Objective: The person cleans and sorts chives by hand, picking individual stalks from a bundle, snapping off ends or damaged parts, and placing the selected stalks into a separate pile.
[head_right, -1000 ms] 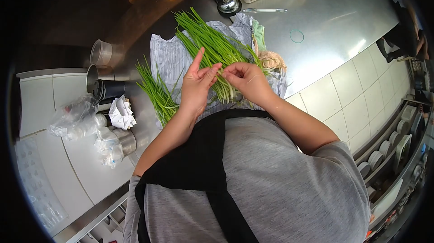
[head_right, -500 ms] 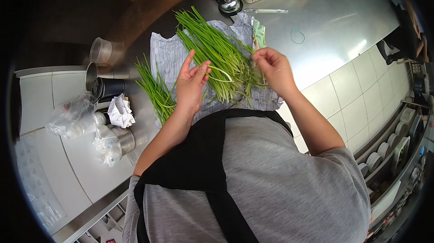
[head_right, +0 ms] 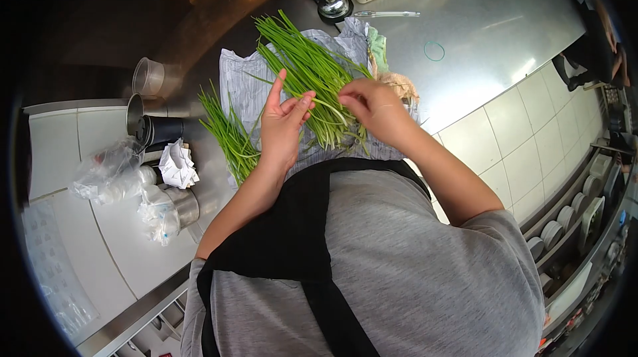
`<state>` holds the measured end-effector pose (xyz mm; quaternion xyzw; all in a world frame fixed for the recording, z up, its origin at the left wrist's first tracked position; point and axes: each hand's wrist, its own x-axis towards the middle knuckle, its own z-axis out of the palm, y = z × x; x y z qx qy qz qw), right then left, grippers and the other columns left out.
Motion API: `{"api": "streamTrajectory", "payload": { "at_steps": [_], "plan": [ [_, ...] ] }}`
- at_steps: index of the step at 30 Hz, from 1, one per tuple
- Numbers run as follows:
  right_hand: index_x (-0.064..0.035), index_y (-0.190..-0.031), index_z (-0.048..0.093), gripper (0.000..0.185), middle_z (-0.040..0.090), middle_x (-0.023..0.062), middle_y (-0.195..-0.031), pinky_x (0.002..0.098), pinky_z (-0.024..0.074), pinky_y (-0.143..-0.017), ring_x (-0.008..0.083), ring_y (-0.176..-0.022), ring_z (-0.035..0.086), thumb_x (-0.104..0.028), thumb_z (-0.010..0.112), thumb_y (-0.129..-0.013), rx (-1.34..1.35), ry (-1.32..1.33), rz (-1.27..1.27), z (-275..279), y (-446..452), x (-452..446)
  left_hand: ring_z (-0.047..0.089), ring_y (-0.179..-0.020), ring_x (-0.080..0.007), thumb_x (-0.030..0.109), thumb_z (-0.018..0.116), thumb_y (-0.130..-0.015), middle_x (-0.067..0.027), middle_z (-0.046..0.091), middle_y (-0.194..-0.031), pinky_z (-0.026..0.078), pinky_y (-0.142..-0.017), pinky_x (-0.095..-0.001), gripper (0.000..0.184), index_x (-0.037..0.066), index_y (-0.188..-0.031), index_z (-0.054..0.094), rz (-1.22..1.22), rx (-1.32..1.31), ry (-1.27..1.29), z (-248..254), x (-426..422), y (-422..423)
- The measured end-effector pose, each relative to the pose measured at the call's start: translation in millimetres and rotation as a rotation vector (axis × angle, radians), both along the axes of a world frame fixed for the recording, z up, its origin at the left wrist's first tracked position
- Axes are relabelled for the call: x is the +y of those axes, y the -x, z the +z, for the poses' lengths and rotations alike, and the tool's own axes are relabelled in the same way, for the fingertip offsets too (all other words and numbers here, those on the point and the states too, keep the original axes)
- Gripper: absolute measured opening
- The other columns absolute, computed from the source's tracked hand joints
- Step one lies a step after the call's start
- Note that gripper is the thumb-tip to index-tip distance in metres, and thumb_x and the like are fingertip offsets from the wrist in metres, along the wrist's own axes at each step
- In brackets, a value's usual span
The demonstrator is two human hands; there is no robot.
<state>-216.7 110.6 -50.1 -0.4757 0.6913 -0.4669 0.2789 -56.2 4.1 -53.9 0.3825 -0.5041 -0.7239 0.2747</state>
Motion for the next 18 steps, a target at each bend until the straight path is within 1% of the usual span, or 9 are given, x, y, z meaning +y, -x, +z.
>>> {"api": "streamTrajectory", "payload": {
  "at_steps": [2, 4, 6, 8, 9, 11, 12, 14, 18],
  "plan": [
    [-0.0008, -0.088, 0.063, 0.009, 0.058, 0.0126, -0.077, 0.0331, 0.0458, -0.063, 0.029, -0.067, 0.055, -0.01, 0.063, -0.086, -0.035, 0.062, 0.053, -3, -7, -7, 0.059, -0.079, -0.0065, 0.003, 0.062, -0.088, -0.0079, 0.067, -0.093, 0.046, -0.07, -0.0196, 0.071, 0.009, -0.147, 0.022, -0.028, 0.006, 0.014, 1, 1, 2],
    [-0.0002, -0.087, 0.064, 0.015, 0.059, 0.0132, -0.079, 0.0345, 0.046, -0.066, 0.0291, -0.071, 0.057, -0.014, 0.059, -0.09, 0.085, 0.009, 0.182, -5, -11, -12, 0.059, -0.079, -0.0061, 0.002, 0.062, -0.089, -0.0073, 0.067, -0.091, 0.046, -0.07, -0.0197, 0.071, 0.008, -0.147, 0.022, -0.02, 0.023, 0.016, 8, 4, 5],
    [0.0, -0.085, 0.062, 0.016, 0.059, 0.0142, -0.08, 0.0365, 0.0457, -0.067, 0.0292, -0.073, 0.057, -0.015, 0.058, -0.09, 0.108, 0.007, 0.23, -8, -13, -12, 0.059, -0.079, -0.0059, 0.002, 0.062, -0.089, -0.0073, 0.067, -0.091, 0.046, -0.07, -0.0194, 0.07, 0.008, -0.147, 0.023, -0.007, 0.025, 0.034, 8, 4, 4],
    [0.001, -0.082, 0.061, 0.02, 0.059, 0.0176, -0.079, 0.0426, 0.045, -0.068, 0.0366, -0.075, 0.057, -0.017, 0.057, -0.089, 0.031, 0.055, 0.182, -10, -15, -8, 0.059, -0.079, -0.0058, 0.002, 0.062, -0.089, -0.0072, 0.067, -0.092, 0.045, -0.07, -0.0191, 0.07, 0.008, -0.147, 0.023, 0.01, 0.025, 0.046, 6, 2, 1],
    [0.001, -0.082, 0.061, 0.02, 0.059, 0.0176, -0.079, 0.0426, 0.045, -0.068, 0.0366, -0.075, 0.057, -0.017, 0.057, -0.089, 0.031, 0.053, 0.184, -11, -14, -5, 0.059, -0.079, -0.0057, 0.003, 0.062, -0.089, -0.007, 0.067, -0.092, 0.045, -0.07, -0.0187, 0.07, 0.008, -0.147, 0.024, 0.04, 0.025, 0.055, 5, 0, 0],
    [0.0006, -0.081, 0.06, 0.017, 0.058, 0.0146, -0.08, 0.0371, 0.0455, -0.068, 0.0305, -0.075, 0.057, -0.013, 0.055, -0.091, 0.1, -0.005, 0.203, -13, -8, 3, 0.059, -0.079, -0.0055, 0.003, 0.062, -0.089, -0.0069, 0.067, -0.092, 0.045, -0.069, -0.0184, 0.07, 0.008, -0.147, 0.024, 0.069, 0.028, 0.06, 1, -4, -1],
    [0.0006, -0.081, 0.06, 0.017, 0.058, 0.0146, -0.08, 0.0371, 0.0455, -0.068, 0.0305, -0.075, 0.057, -0.013, 0.055, -0.091, 0.101, -0.006, 0.203, -13, -5, 7, 0.059, -0.079, -0.0055, 0.004, 0.062, -0.089, -0.0072, 0.068, -0.094, 0.044, -0.069, -0.0185, 0.07, 0.009, -0.147, 0.023, 0.086, 0.041, 0.064, -1, -7, -2],
    [0.0007, -0.083, 0.061, 0.013, 0.058, 0.0143, -0.08, 0.0365, 0.046, -0.07, 0.0304, -0.077, 0.058, -0.01, 0.057, -0.089, 0.119, -0.12, 0.195, -14, 2, 15, 0.059, -0.08, -0.0055, 0.005, 0.061, -0.09, -0.0075, 0.068, -0.096, 0.043, -0.068, -0.0185, 0.07, 0.009, -0.147, 0.021, 0.1, 0.054, 0.067, -3, -9, -3],
    [-0.0004, -0.085, 0.063, 0.008, 0.058, 0.014, -0.08, 0.0369, 0.0464, -0.069, 0.0299, -0.077, 0.058, -0.008, 0.061, -0.086, 0.186, -0.055, 0.081, -17, 11, 22, 0.059, -0.079, -0.0057, 0.005, 0.06, -0.09, -0.008, 0.068, -0.098, 0.043, -0.067, -0.0184, 0.07, 0.01, -0.147, 0.021, 0.092, 0.029, 0.051, -4, -8, -2]
  ]
}}
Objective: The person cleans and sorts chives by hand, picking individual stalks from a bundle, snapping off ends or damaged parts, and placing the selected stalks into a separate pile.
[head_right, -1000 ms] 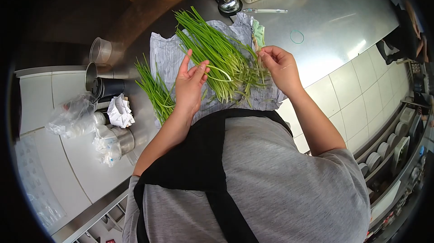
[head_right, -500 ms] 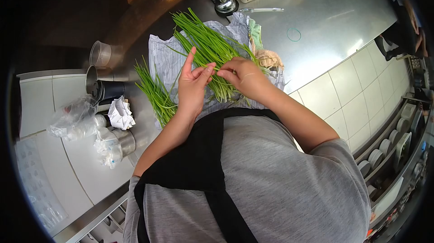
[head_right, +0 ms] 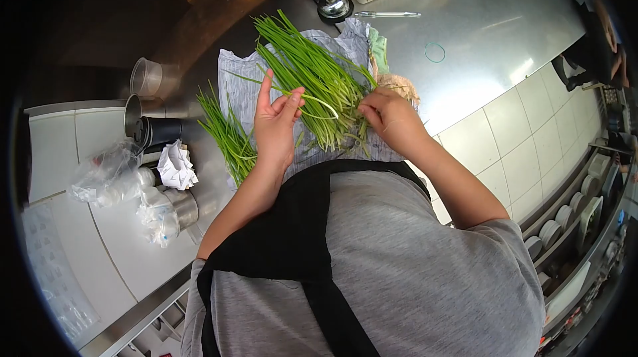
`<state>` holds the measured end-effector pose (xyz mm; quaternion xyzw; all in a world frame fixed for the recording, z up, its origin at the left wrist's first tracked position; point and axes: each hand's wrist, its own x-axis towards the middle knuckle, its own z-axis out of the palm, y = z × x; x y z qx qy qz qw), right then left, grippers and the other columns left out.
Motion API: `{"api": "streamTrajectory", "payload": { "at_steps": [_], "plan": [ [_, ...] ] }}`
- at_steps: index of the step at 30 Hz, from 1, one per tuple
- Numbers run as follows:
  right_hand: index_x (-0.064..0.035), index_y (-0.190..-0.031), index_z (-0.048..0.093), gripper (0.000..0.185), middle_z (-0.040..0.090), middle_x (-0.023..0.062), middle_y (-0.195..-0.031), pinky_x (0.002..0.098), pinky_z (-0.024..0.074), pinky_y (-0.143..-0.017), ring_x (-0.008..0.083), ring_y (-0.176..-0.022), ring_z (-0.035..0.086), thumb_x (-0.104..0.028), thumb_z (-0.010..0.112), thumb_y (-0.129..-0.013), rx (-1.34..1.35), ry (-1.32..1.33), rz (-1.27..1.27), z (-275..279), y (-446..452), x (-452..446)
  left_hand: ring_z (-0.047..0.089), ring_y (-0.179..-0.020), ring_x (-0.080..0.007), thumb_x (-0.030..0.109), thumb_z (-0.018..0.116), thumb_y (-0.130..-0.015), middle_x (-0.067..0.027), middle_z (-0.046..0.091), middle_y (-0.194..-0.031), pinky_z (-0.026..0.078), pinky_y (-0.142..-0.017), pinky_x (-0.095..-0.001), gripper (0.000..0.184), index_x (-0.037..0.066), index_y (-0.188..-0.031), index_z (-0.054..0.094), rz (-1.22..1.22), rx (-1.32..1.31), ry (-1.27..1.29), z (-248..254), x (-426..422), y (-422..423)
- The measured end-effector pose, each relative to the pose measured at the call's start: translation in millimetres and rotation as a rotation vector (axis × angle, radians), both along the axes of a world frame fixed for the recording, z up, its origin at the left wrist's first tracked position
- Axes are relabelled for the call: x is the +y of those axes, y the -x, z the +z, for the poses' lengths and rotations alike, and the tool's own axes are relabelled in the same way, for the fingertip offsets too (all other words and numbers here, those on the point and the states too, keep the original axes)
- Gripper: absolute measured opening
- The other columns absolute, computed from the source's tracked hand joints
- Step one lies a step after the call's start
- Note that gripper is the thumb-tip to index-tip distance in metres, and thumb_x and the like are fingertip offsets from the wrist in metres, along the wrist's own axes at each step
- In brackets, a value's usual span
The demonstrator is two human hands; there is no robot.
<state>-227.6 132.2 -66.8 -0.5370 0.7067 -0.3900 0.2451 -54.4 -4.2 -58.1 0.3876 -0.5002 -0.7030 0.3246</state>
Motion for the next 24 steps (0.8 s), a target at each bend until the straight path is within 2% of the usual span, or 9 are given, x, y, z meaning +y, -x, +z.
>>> {"api": "streamTrajectory", "payload": {
  "at_steps": [3, 5, 9, 12, 14, 15, 16, 18, 24],
  "plan": [
    [-0.0011, -0.082, 0.063, 0.007, 0.059, 0.014, -0.08, 0.0408, 0.0467, -0.069, 0.0337, -0.078, 0.058, -0.008, 0.062, -0.083, 0.161, 0.131, -0.097, 4, 4, -5, 0.058, -0.078, -0.0055, 0.005, 0.061, -0.09, -0.0077, 0.068, -0.097, 0.043, -0.067, -0.018, 0.07, 0.01, -0.147, 0.021, -0.007, -0.012, 0.007, 2, 2, 2],
    [-0.0013, -0.084, 0.064, 0.009, 0.06, 0.0127, -0.082, 0.0363, 0.0478, -0.068, 0.0285, -0.075, 0.058, -0.008, 0.068, -0.08, 0.34, 0.19, -0.105, 8, 8, -8, 0.058, -0.078, -0.0054, 0.005, 0.061, -0.09, -0.0074, 0.068, -0.096, 0.043, -0.066, -0.0176, 0.07, 0.01, -0.147, 0.021, -0.008, -0.019, 0.017, 3, 2, 2],
    [-0.0014, -0.086, 0.065, 0.012, 0.06, 0.0119, -0.081, 0.0345, 0.048, -0.067, 0.0276, -0.075, 0.059, -0.01, 0.07, -0.079, 0.283, 0.184, -0.168, 15, 10, -8, 0.058, -0.077, -0.0044, 0.005, 0.062, -0.089, -0.0066, 0.068, -0.093, 0.043, -0.067, -0.0173, 0.072, 0.009, -0.148, 0.02, -0.119, -0.121, 0.078, 3, 4, 0],
    [-0.0023, -0.089, 0.067, 0.021, 0.062, 0.0113, -0.08, 0.0346, 0.0485, -0.063, 0.0273, -0.072, 0.06, -0.019, 0.073, -0.078, 0.162, 0.194, -0.161, 7, 8, -12, 0.058, -0.075, -0.0039, 0.004, 0.062, -0.089, -0.0065, 0.068, -0.091, 0.043, -0.069, -0.0175, 0.073, 0.009, -0.148, 0.02, -0.201, -0.147, 0.149, 4, 5, 2],
    [-0.0026, -0.093, 0.068, 0.023, 0.065, 0.0118, -0.083, 0.0332, 0.0487, -0.063, 0.0233, -0.07, 0.061, -0.021, 0.073, -0.079, -0.215, 0.012, 0.029, 7, -13, -15, 0.057, -0.075, -0.0038, 0.004, 0.062, -0.089, -0.0065, 0.068, -0.09, 0.043, -0.07, -0.0176, 0.072, 0.008, -0.148, 0.021, -0.234, -0.152, 0.195, 4, 8, 4],
    [0.0002, -0.098, 0.067, 0.02, 0.065, 0.0079, -0.083, 0.0269, 0.0463, -0.066, 0.013, -0.072, 0.057, -0.016, 0.068, -0.085, -0.294, -0.013, 0.031, 4, -19, -17, 0.058, -0.076, -0.0039, 0.003, 0.062, -0.089, -0.0066, 0.069, -0.09, 0.043, -0.071, -0.0175, 0.071, 0.008, -0.147, 0.022, -0.245, -0.158, 0.191, 4, 9, 5],
    [0.0002, -0.098, 0.067, 0.02, 0.065, 0.0079, -0.083, 0.0269, 0.0463, -0.066, 0.013, -0.072, 0.057, -0.016, 0.068, -0.085, -0.294, -0.011, 0.032, 0, -21, -18, 0.059, -0.077, -0.0039, 0.003, 0.062, -0.089, -0.0067, 0.069, -0.089, 0.043, -0.072, -0.0174, 0.07, 0.008, -0.147, 0.023, -0.253, -0.165, 0.188, 4, 9, 5],
    [0.0023, -0.096, 0.067, 0.018, 0.064, 0.0045, -0.078, 0.025, 0.0465, -0.066, 0.0099, -0.07, 0.056, -0.014, 0.065, -0.088, -0.621, -0.161, -0.013, -5, -24, -23, 0.059, -0.08, -0.005, 0.003, 0.061, -0.09, -0.0067, 0.069, -0.089, 0.044, -0.075, -0.0184, 0.069, 0.009, -0.147, 0.024, -0.256, -0.198, 0.181, 7, 6, 2],
    [0.0007, -0.096, 0.068, 0.019, 0.062, 0.0012, -0.069, 0.0209, 0.042, -0.057, 0.0052, -0.061, 0.053, -0.016, 0.06, -0.091, -0.664, -0.11, -0.151, -14, -4, -12, 0.06, -0.084, -0.0089, 0.008, 0.061, -0.09, -0.0097, 0.068, -0.095, 0.045, -0.078, -0.0229, 0.064, 0.01, -0.145, 0.03, -0.165, -0.146, 0.17, -16, -6, -10]
  ]
}}
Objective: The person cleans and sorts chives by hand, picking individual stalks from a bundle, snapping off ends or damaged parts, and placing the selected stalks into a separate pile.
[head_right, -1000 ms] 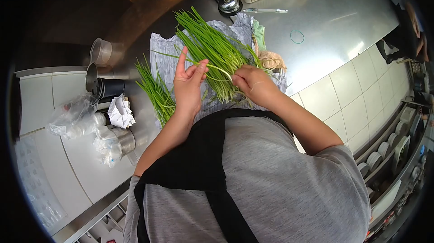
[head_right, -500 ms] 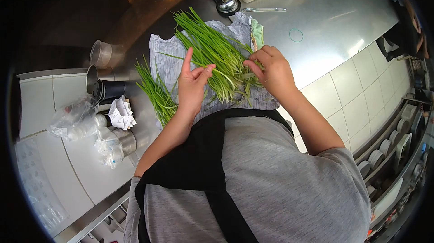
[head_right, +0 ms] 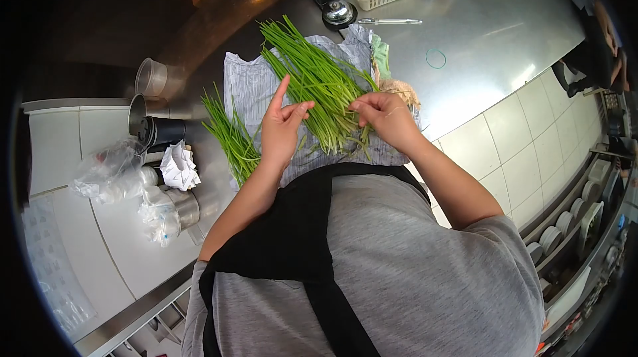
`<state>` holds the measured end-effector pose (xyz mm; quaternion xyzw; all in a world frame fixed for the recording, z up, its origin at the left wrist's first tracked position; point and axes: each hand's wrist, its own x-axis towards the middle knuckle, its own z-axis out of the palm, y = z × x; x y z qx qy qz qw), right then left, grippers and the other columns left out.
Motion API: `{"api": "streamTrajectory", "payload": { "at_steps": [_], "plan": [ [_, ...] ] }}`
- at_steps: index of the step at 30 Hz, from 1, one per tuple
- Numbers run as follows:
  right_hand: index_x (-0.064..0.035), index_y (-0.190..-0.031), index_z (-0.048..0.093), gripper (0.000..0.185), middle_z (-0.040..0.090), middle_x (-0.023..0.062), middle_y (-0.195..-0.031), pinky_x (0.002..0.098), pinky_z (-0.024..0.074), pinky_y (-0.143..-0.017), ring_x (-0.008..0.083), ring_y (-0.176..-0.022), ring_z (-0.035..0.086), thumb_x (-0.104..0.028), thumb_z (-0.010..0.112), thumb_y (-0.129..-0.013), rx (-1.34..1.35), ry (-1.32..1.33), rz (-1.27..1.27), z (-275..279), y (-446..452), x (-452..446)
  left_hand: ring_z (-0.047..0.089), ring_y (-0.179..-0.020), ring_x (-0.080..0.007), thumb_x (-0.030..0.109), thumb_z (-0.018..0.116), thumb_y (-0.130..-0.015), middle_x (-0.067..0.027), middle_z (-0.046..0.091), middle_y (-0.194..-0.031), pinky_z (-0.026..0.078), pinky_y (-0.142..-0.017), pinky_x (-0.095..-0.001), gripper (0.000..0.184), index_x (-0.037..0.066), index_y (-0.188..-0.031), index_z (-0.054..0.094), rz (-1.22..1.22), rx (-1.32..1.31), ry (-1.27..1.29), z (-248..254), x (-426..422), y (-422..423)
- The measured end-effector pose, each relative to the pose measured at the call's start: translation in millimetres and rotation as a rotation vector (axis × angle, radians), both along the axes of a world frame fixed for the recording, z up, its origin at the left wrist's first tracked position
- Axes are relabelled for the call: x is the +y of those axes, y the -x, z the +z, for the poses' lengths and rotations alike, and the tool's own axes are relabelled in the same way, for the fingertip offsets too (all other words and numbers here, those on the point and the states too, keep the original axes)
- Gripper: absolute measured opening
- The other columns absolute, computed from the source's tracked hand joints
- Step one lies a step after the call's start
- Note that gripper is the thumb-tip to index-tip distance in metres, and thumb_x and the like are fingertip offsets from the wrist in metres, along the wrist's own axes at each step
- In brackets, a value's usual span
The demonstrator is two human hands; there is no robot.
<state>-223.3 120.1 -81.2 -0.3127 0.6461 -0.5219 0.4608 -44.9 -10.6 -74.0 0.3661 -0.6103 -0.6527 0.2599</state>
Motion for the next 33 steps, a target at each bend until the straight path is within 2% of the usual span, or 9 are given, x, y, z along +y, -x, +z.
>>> {"api": "streamTrajectory", "payload": {
  "at_steps": [2, 4, 8, 10, 11, 17, 21, 26, 33],
  "plan": [
    [0.0, -0.096, 0.067, 0.018, 0.06, 0.0, -0.068, 0.0199, 0.0396, -0.056, 0.0045, -0.059, 0.05, -0.016, 0.059, -0.092, -0.093, -0.025, -0.034, 2, 7, 4, 0.06, -0.084, -0.0109, 0.009, 0.06, -0.091, -0.0107, 0.067, -0.097, 0.046, -0.079, -0.0248, 0.06, 0.011, -0.144, 0.033, 0.032, 0.001, 0.029, -12, -4, -2],
    [-0.0008, -0.096, 0.067, 0.018, 0.059, -0.0012, -0.067, 0.0188, 0.0373, -0.054, 0.0038, -0.057, 0.047, -0.016, 0.058, -0.093, -0.189, -0.052, -0.071, 6, 10, 7, 0.06, -0.084, -0.0162, 0.013, 0.06, -0.091, -0.0127, 0.065, -0.098, 0.046, -0.082, -0.0282, 0.047, 0.01, -0.136, 0.046, 0.012, -0.299, 0.539, -13, -10, -4],
    [-0.0023, -0.091, 0.066, 0.017, 0.056, -0.0025, -0.065, 0.0186, 0.0346, -0.051, 0.0031, -0.055, 0.043, -0.017, 0.057, -0.093, -0.329, -0.009, -0.113, 14, 1, 6, 0.059, -0.09, -0.0199, 0.019, 0.058, -0.093, -0.0126, 0.062, -0.099, 0.046, -0.083, -0.0301, 0.034, 0.009, -0.126, 0.056, 0.076, -0.341, 0.597, 5, -3, 4],
    [-0.0028, -0.089, 0.065, 0.017, 0.056, -0.0025, -0.064, 0.0191, 0.0352, -0.05, 0.0032, -0.054, 0.044, -0.017, 0.057, -0.093, -0.358, 0.011, -0.109, 15, -8, 2, 0.058, -0.092, -0.0186, 0.021, 0.055, -0.095, -0.0092, 0.061, -0.102, 0.045, -0.083, -0.0291, 0.031, 0.005, -0.121, 0.058, -0.224, -0.217, 0.156, 13, -1, 15],
    [-0.0033, -0.088, 0.064, 0.017, 0.055, -0.0027, -0.063, 0.0196, 0.0355, -0.05, 0.0033, -0.054, 0.045, -0.018, 0.058, -0.093, -0.247, 0.048, -0.04, 11, -14, 0, 0.055, -0.094, -0.0141, 0.028, 0.045, -0.1, -0.0072, 0.059, -0.104, 0.045, -0.085, -0.0268, 0.034, 0.005, -0.122, 0.058, -0.29, -0.137, 0.013, 20, 3, 21],
    [-0.0053, -0.078, 0.054, 0.022, 0.048, -0.0032, -0.059, 0.0214, 0.0333, -0.048, 0.004, -0.052, 0.042, -0.018, 0.055, -0.096, -0.119, 0.019, 0.155, 18, -42, -9, 0.055, -0.089, -0.0137, 0.036, 0.038, -0.101, -0.0035, 0.057, -0.09, 0.046, -0.085, -0.0301, 0.041, 0.003, -0.121, 0.051, -0.123, 0.117, -0.465, 42, -18, 37],
    [-0.0054, -0.077, 0.053, 0.023, 0.048, -0.0035, -0.059, 0.0215, 0.0322, -0.047, 0.0039, -0.051, 0.041, -0.019, 0.054, -0.096, -0.074, 0.006, 0.184, 18, -40, -10, 0.054, -0.084, -0.0143, 0.041, 0.033, -0.102, -0.0016, 0.052, -0.083, 0.046, -0.083, -0.0305, 0.044, 0.003, -0.116, 0.051, -0.154, 0.124, -0.477, 67, -14, 38],
    [-0.0047, -0.077, 0.053, 0.026, 0.046, -0.0029, -0.059, 0.0211, 0.0332, -0.049, 0.0045, -0.053, 0.042, -0.021, 0.051, -0.098, -0.182, 0.059, 0.211, 20, -42, -12, 0.036, -0.061, -0.0077, 0.05, 0.03, -0.1, 0.0043, 0.036, -0.07, 0.037, -0.061, -0.0245, 0.047, 0.008, -0.101, 0.052, -0.194, 0.399, -0.621, 58, -16, 32],
    [-0.0029, -0.08, 0.056, 0.026, 0.05, 0.0007, -0.06, 0.0255, 0.0381, -0.052, 0.0078, -0.055, 0.045, -0.023, 0.054, -0.096, -0.042, 0.097, 0.292, 9, -34, 3, 0.027, -0.056, -0.0053, 0.043, 0.032, -0.101, 0.0043, 0.03, -0.068, 0.027, -0.051, -0.0204, 0.04, 0.007, -0.104, 0.049, -0.009, 0.456, -0.608, 73, -34, 28]
  ]
}}
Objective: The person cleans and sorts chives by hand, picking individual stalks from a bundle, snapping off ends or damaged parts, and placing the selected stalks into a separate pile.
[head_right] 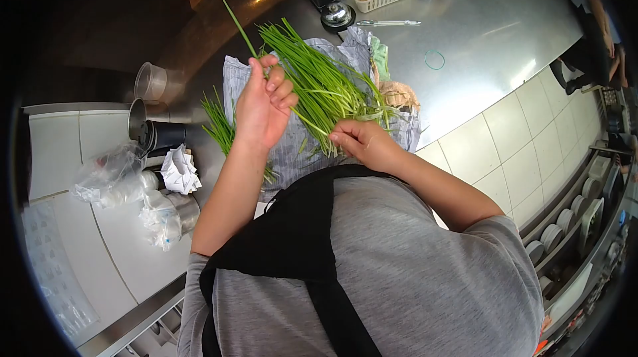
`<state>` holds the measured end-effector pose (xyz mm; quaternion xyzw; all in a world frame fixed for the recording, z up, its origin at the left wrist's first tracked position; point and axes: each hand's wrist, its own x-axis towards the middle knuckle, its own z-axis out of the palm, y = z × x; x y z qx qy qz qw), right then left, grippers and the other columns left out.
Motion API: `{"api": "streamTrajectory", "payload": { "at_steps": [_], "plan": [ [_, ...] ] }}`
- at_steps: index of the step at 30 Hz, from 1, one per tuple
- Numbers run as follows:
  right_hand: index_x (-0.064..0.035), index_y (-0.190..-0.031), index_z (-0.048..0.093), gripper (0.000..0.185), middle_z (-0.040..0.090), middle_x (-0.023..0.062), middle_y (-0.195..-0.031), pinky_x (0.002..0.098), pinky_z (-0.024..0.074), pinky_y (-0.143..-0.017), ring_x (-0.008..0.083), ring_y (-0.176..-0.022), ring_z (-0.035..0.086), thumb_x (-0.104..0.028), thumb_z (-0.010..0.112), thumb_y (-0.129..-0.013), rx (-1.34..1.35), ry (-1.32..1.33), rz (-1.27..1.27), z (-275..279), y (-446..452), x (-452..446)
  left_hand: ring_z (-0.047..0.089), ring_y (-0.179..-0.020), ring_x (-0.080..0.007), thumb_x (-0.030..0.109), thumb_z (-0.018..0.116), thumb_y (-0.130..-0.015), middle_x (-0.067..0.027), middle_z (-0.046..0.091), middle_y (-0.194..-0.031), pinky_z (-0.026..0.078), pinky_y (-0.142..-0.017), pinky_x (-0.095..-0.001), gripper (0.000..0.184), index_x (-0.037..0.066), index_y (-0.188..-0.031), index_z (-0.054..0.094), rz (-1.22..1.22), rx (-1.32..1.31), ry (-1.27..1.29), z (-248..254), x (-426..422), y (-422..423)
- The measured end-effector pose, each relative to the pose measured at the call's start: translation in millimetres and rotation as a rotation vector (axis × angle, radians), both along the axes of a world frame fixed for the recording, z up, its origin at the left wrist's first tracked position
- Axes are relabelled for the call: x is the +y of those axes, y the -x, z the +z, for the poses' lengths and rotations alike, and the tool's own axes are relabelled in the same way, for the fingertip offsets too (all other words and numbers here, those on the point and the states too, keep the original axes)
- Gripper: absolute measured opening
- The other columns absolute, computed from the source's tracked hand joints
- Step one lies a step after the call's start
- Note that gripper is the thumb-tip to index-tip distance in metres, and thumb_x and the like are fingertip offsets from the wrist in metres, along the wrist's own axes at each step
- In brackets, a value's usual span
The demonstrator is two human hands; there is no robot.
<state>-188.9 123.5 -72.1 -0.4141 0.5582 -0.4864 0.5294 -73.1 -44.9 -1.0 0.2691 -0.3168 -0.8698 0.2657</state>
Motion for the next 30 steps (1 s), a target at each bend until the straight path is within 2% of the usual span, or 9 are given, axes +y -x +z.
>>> {"api": "streamTrajectory", "payload": {
  "at_steps": [3, 5, 10, 12, 16, 18, 22, 27, 30],
  "plan": [
    [-0.0022, -0.082, 0.057, 0.023, 0.053, 0.004, -0.062, 0.0289, 0.0412, -0.055, 0.0119, -0.057, 0.048, -0.021, 0.055, -0.095, 0.257, 0.042, 0.02, -4, 11, 12, 0.027, -0.056, -0.0054, 0.041, 0.033, -0.101, 0.0042, 0.03, -0.067, 0.027, -0.05, -0.0203, 0.036, 0.008, -0.104, 0.047, 0.029, 0.063, 0.003, 8, -10, -5],
    [-0.0033, -0.085, 0.056, 0.014, 0.052, -0.0012, -0.067, 0.0238, 0.0398, -0.058, 0.0082, -0.062, 0.047, -0.013, 0.055, -0.094, 0.454, -0.002, -0.041, -7, 19, 16, 0.027, -0.056, -0.0049, 0.04, 0.034, -0.102, 0.0044, 0.03, -0.067, 0.026, -0.049, -0.0197, 0.035, 0.009, -0.11, 0.048, 0.011, 0.069, 0.036, 12, -14, -8],
    [-0.003, -0.096, 0.058, 0.006, 0.057, 0.0031, -0.074, 0.0248, 0.043, -0.062, 0.0108, -0.066, 0.052, -0.006, 0.056, -0.091, 0.394, 0.127, -0.313, -1, 35, 9, 0.024, -0.053, -0.0038, 0.038, 0.032, -0.103, 0.005, 0.028, -0.065, 0.024, -0.048, -0.0192, 0.04, 0.012, -0.131, 0.042, -0.196, -0.205, 0.173, 18, -5, -11],
    [-0.0027, -0.104, 0.06, 0.015, 0.061, 0.0062, -0.079, 0.0247, 0.0455, -0.064, 0.0112, -0.067, 0.055, -0.001, 0.055, -0.089, 0.474, 0.231, -0.396, 11, 40, 3, 0.021, -0.051, -0.004, 0.039, 0.03, -0.103, 0.0054, 0.025, -0.063, 0.021, -0.046, -0.0189, 0.046, 0.016, -0.141, 0.035, -0.302, -0.293, 0.197, 9, -2, -12],
    [-0.0026, -0.103, 0.061, 0.015, 0.061, 0.0064, -0.083, 0.0249, 0.0456, -0.062, 0.0106, -0.067, 0.055, 0.0, 0.056, -0.089, 0.388, 0.115, -0.405, 27, 49, -8, 0.019, -0.051, -0.004, 0.038, 0.032, -0.103, 0.0064, 0.023, -0.06, 0.02, -0.046, -0.0193, 0.046, 0.016, -0.143, 0.034, -0.394, -0.37, 0.246, 1, 8, -17],
    [-0.0012, -0.101, 0.061, 0.012, 0.058, 0.0001, -0.08, 0.021, 0.0431, -0.062, 0.005, -0.066, 0.049, -0.002, 0.055, -0.092, 0.412, 0.241, -0.436, 36, 47, -17, 0.019, -0.051, -0.004, 0.037, 0.032, -0.103, 0.0068, 0.023, -0.06, 0.02, -0.047, -0.0194, 0.046, 0.016, -0.143, 0.035, -0.435, -0.398, 0.302, 3, 13, -19],
    [-0.0028, -0.102, 0.062, 0.013, 0.06, 0.0011, -0.08, 0.0238, 0.0441, -0.06, 0.0073, -0.066, 0.053, -0.002, 0.056, -0.09, 0.513, 0.406, -0.545, 47, 56, -36, 0.019, -0.051, -0.0039, 0.036, 0.034, -0.103, 0.0078, 0.024, -0.06, 0.019, -0.047, -0.0195, 0.045, 0.016, -0.143, 0.037, -0.509, -0.446, 0.401, 1, 17, -24],
    [-0.0086, -0.105, 0.064, 0.022, 0.064, 0.0079, -0.086, 0.0271, 0.0484, -0.061, 0.0161, -0.07, 0.06, 0.001, 0.058, -0.086, 1.149, 0.577, -0.501, 75, 78, -52, 0.02, -0.051, -0.0033, 0.037, 0.034, -0.103, 0.0083, 0.024, -0.06, 0.019, -0.047, -0.0195, 0.044, 0.016, -0.141, 0.04, -0.538, -0.456, 0.455, 3, 26, -28],
    [-0.0098, -0.109, 0.063, 0.028, 0.064, 0.0072, -0.087, 0.0305, 0.05, -0.062, 0.0217, -0.068, 0.061, 0.001, 0.06, -0.083, 1.254, 0.632, -0.411, 61, 87, -58, 0.02, -0.051, -0.003, 0.035, 0.034, -0.103, 0.0085, 0.024, -0.06, 0.019, -0.047, -0.0193, 0.044, 0.014, -0.14, 0.041, -0.539, -0.437, 0.505, 2, 26, -36]
  ]
}}
